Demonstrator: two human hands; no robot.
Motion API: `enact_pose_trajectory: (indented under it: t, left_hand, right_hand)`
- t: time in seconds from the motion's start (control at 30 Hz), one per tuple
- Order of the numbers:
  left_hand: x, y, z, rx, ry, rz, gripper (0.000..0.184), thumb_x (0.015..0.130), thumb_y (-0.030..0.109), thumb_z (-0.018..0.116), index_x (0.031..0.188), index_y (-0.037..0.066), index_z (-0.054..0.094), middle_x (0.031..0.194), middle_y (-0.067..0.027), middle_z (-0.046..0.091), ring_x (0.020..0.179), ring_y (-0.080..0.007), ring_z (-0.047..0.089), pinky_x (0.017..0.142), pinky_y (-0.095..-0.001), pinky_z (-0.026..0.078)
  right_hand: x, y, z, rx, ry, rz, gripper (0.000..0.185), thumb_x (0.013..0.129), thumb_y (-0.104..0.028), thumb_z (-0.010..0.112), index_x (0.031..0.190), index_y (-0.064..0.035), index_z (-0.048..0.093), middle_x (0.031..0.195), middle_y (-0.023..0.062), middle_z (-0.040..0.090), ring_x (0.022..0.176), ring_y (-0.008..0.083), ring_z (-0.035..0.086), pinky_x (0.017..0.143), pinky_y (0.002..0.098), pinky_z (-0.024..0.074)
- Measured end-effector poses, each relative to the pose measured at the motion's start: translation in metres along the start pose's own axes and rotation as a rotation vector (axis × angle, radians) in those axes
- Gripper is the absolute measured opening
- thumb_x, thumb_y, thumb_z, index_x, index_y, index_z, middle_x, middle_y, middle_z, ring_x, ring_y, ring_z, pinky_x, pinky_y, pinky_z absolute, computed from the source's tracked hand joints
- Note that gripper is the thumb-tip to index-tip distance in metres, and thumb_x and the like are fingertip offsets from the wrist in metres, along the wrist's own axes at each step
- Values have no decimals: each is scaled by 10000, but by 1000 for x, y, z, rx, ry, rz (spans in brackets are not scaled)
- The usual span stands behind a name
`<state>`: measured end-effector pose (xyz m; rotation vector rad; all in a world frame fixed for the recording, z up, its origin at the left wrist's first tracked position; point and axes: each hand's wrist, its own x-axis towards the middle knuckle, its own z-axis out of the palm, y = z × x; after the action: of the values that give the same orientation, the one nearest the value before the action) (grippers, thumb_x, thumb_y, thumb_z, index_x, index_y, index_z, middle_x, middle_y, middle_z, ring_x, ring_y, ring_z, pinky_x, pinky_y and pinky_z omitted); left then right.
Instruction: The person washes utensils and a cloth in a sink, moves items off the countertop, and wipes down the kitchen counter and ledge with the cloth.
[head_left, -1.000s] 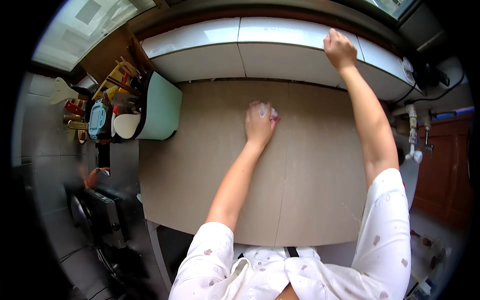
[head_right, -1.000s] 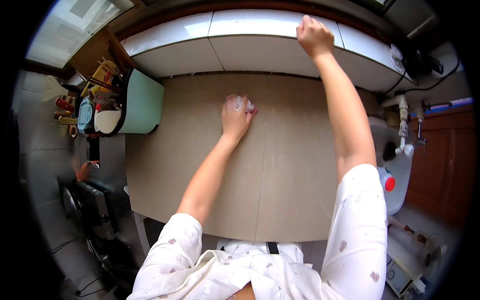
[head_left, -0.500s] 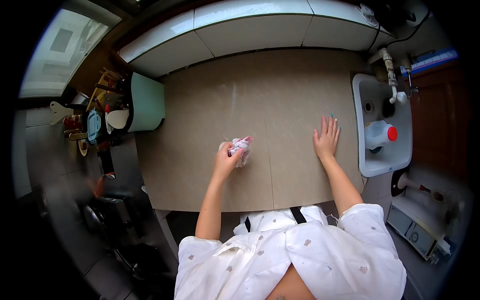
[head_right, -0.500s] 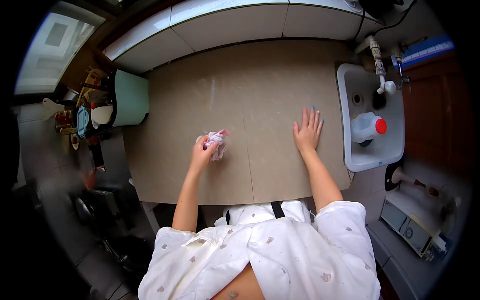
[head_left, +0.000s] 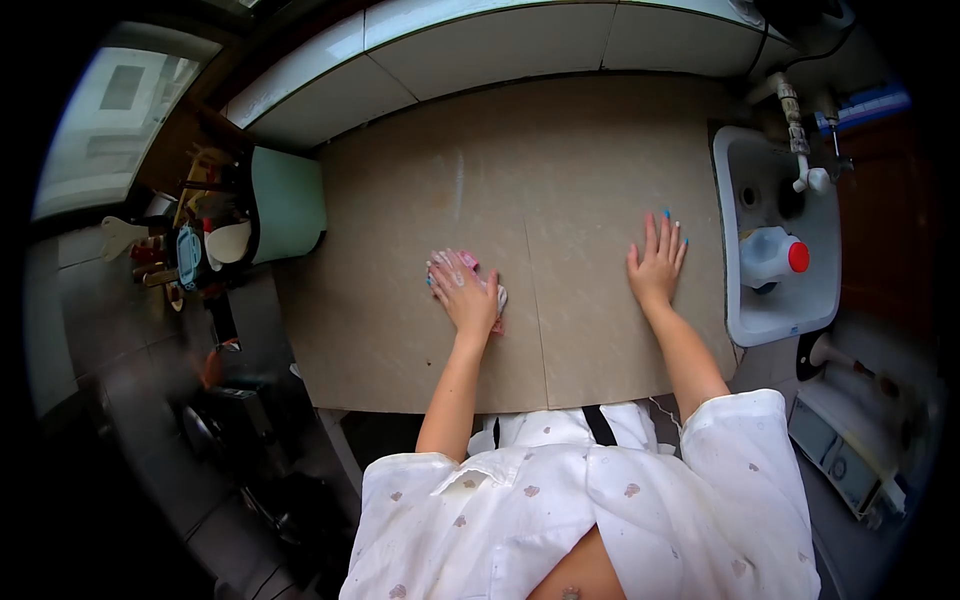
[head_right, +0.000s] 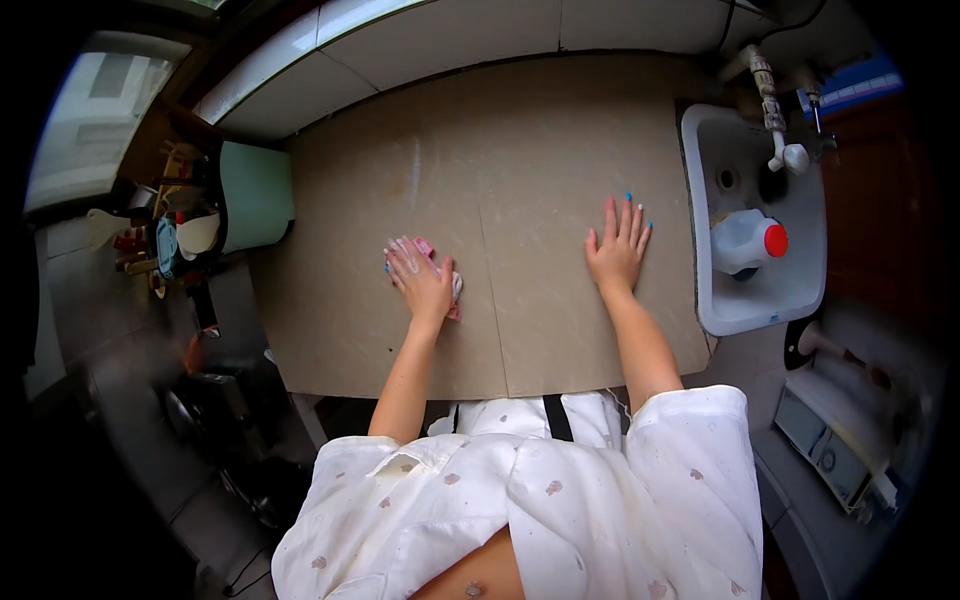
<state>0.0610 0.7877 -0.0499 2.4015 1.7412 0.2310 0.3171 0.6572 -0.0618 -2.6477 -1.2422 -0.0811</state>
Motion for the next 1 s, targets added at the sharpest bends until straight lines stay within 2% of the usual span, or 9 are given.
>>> enact_pose_trajectory:
  t: [0.03,0.23,0.3,0.43,0.5,0.7,0.8,0.87,1.0]
  left_hand:
    - [21,-4,7,-34,8,-65,824,749,428,532,1317,-26,146,1359,-275,92,1262,-422,60,1009,-510,74]
    - [172,35,31,-46,159,-43,760,709,457,557,1280,31,290,1351,-243,170,1257,-409,100,999,-530,75]
    - [150,80,38,-154,165,212,727,683,437,577,1251,48,341,1335,-236,215,1247,-411,134,994,-535,95]
    - [33,120,27,-279,-129,558,701,662,396,591,1269,132,362,1332,-185,260,1251,-390,165,968,-567,132]
    - [-8,87,23,-249,-157,550,687,672,355,583,1281,145,346,1346,-177,238,1258,-384,149,972,-566,126]
    - [-2,-89,-10,84,37,-167,673,746,319,526,1315,86,252,1365,-214,165,1257,-403,117,993,-546,90]
    - [33,-109,-1,142,147,-437,652,772,365,497,1307,73,262,1364,-219,164,1256,-402,116,993,-536,98]
    - [41,-70,13,131,164,-369,655,778,395,487,1303,68,270,1365,-218,161,1257,-399,117,993,-532,102]
    - [10,60,25,-119,31,54,706,694,378,567,1280,68,322,1346,-188,238,1257,-372,157,1006,-509,107]
  right_hand:
    - [2,0,-1,-6,-2,2,589,761,-286,499,1296,-138,304,1353,110,257,1257,309,208,1018,479,155]
    - [2,0,0,-6,-30,11,594,761,-280,494,1301,-134,294,1362,110,238,1262,312,196,1023,477,141]
    - [3,1,1,-4,-37,9,593,760,-278,494,1300,-134,296,1363,111,236,1262,314,194,1023,478,139]
    - [1,3,3,4,-36,7,587,757,-267,495,1295,-130,305,1362,117,239,1262,321,191,1023,478,136]
    - [7,4,4,7,-14,-14,584,756,-262,495,1293,-129,309,1360,117,243,1261,321,193,1022,477,137]
    - [2,1,3,5,-13,-29,572,757,-249,494,1288,-129,320,1357,117,248,1259,321,201,1017,477,147]
    - [2,3,4,0,-3,-34,569,757,-249,493,1287,-129,323,1356,116,251,1258,321,201,1015,480,151]
    - [1,3,7,5,-1,-46,568,758,-250,493,1286,-128,323,1356,116,252,1259,321,200,1014,481,151]
    - [0,4,9,-3,26,-66,554,770,-254,487,1285,-131,324,1351,112,262,1258,320,204,1010,486,154]
